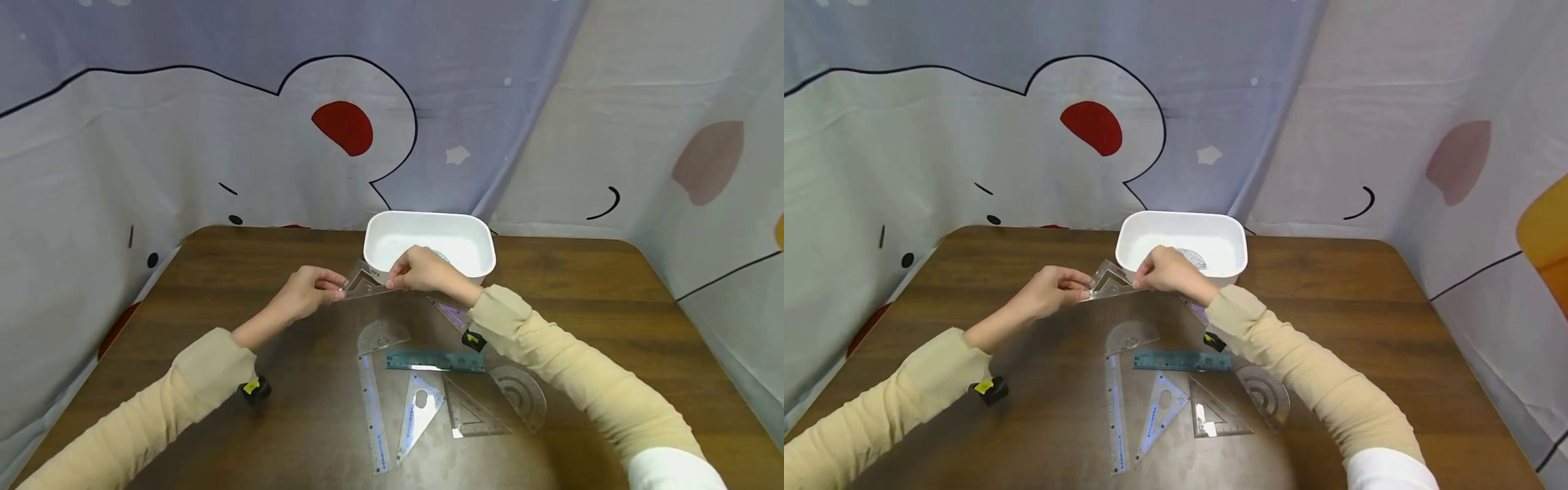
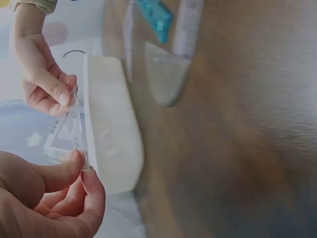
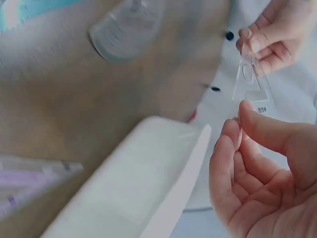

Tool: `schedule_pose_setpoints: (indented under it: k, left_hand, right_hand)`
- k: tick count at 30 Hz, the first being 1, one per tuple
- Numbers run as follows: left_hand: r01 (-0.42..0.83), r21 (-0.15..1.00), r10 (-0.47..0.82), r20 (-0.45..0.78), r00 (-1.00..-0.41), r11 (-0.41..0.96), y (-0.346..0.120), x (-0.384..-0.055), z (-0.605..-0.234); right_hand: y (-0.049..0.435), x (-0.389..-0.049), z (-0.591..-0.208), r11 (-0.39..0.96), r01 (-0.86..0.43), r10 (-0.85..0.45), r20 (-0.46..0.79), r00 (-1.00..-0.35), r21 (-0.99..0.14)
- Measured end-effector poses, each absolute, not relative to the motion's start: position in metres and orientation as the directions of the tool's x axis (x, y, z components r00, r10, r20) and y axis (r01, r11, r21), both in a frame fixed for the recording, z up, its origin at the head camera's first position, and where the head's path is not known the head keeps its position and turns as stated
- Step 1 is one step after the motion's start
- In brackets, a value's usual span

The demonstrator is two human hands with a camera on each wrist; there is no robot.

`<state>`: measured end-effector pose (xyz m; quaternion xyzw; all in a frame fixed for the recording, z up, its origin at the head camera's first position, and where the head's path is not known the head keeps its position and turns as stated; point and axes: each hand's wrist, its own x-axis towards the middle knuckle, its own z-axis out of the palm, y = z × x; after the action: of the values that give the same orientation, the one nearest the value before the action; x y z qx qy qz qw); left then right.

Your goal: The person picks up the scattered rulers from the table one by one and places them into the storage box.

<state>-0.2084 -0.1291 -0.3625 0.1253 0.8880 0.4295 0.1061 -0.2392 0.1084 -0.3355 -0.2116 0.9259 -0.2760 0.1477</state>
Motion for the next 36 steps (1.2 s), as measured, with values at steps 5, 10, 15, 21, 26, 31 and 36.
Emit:
schedule_pose_setpoints:
  k: [5,10,15,21,26,31,36]
  left_hand:
    - [0.178,0.766,0.303,-0.023,-0.953,0.618,-0.116,-0.215,-0.346]
    - [0.182,0.767,0.265,0.016,-0.964,0.615,-0.099,-0.227,-0.335]
    - [0.196,0.78,0.245,0.056,-0.968,0.594,-0.085,-0.239,-0.328]
    - [0.22,0.784,0.223,0.107,-0.969,0.581,-0.068,-0.251,-0.321]
    - [0.244,0.79,0.185,0.167,-0.968,0.563,-0.055,-0.261,-0.32]
    - [0.269,0.777,0.124,0.243,-0.962,0.569,-0.042,-0.273,-0.324]
    - [0.274,0.758,0.116,0.256,-0.96,0.592,-0.03,-0.282,-0.331]
  right_hand:
    - [0.122,-0.248,-0.319,0.753,-0.279,-0.449,-0.154,-0.88,-0.596]
    - [0.137,-0.259,-0.31,0.745,-0.206,-0.393,-0.169,-0.904,-0.634]
    - [0.152,-0.267,-0.306,0.685,-0.097,-0.345,-0.204,-0.916,-0.722]
    - [0.167,-0.274,-0.301,0.633,0.004,-0.276,-0.231,-0.933,-0.774]
    - [0.175,-0.278,-0.299,0.618,0.045,-0.213,-0.222,-0.951,-0.785]
    - [0.182,-0.284,-0.301,0.615,0.109,-0.156,-0.256,-0.954,-0.781]
    - [0.189,-0.292,-0.309,0.597,0.184,-0.12,-0.314,-0.942,-0.781]
